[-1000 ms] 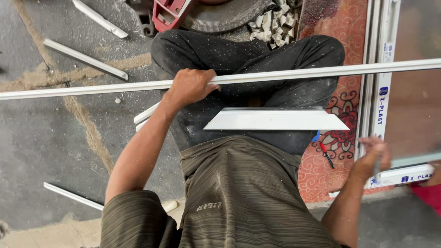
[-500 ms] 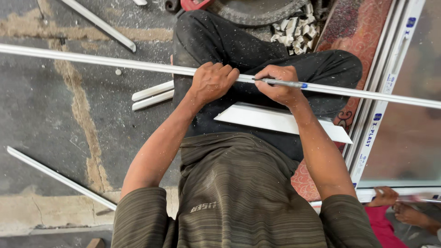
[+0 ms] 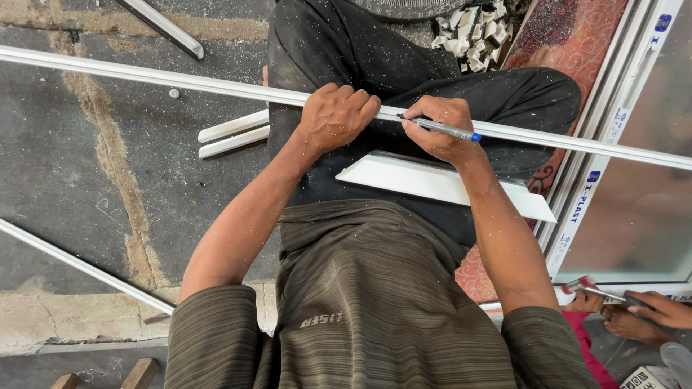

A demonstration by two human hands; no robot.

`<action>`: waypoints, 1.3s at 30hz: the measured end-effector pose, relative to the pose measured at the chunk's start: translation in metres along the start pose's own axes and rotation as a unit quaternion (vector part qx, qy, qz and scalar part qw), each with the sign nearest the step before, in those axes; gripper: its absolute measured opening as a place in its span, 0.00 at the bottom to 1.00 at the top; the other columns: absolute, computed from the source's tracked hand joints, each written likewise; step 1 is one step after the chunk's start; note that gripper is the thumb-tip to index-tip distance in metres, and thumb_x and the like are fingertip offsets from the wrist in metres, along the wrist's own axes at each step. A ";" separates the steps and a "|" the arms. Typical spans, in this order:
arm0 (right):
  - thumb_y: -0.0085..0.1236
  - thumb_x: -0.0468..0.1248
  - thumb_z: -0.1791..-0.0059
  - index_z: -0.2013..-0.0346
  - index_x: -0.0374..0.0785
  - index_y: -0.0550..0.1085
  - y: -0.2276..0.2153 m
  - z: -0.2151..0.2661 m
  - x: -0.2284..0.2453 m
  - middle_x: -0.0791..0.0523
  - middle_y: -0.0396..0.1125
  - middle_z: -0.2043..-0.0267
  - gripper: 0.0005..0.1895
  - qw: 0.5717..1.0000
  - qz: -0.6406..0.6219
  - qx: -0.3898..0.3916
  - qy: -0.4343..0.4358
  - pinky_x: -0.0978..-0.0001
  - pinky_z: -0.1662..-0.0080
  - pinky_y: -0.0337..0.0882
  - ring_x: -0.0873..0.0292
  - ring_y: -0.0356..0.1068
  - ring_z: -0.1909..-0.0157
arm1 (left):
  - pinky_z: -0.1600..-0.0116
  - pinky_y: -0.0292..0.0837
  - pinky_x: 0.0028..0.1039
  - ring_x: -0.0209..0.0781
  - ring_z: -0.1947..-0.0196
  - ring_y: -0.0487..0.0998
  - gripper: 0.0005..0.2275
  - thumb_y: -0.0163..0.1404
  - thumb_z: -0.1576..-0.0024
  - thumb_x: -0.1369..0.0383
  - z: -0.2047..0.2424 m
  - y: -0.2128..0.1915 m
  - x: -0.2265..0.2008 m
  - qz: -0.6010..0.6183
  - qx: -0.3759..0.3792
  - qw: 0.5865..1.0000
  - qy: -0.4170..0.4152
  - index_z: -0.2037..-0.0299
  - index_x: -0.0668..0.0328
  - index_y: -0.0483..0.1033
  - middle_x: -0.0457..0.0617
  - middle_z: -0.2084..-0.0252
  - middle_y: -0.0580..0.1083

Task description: The person measures and marks white plastic profiles using a tape measure and marker, then cuts them to size using a miter saw. The person repeats this process for multiple pieces, handling the profiles and operating the saw.

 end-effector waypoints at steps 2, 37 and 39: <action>0.66 0.27 0.55 0.70 0.33 0.74 0.001 0.000 -0.001 0.54 0.71 0.71 0.06 1.000 0.002 0.001 -0.002 0.69 0.69 0.70 0.58 0.74 0.71 | 0.71 0.62 0.25 0.32 0.75 0.71 0.03 0.54 0.41 0.67 0.000 0.002 0.000 -0.003 0.004 1.000 -0.002 0.64 0.52 0.74 0.38 0.74 0.68; 0.60 0.29 0.46 0.61 0.34 0.70 -0.064 0.055 -0.015 0.57 0.71 0.73 0.06 0.902 -0.293 -0.185 0.256 0.77 0.73 0.63 0.69 0.65 0.76 | 0.64 0.69 0.30 0.36 0.71 0.74 0.05 0.55 0.40 0.68 -0.011 0.001 -0.005 0.006 0.036 0.999 0.008 0.56 0.51 0.78 0.40 0.70 0.71; 0.58 0.29 0.44 0.59 0.35 0.71 -0.114 0.102 0.007 0.55 0.74 0.68 0.03 0.943 -0.126 -0.245 0.189 0.75 0.69 0.68 0.66 0.71 0.75 | 0.65 0.69 0.32 0.38 0.71 0.74 0.06 0.59 0.42 0.65 -0.013 0.006 -0.004 0.026 0.079 0.997 -0.005 0.59 0.52 0.77 0.41 0.72 0.70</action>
Point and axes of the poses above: each hand's wrist, its own z-axis away from the middle knuckle, its own y-axis out of the palm, x = y × z, the point moved 8 cm from there along -z, towards the middle knuckle
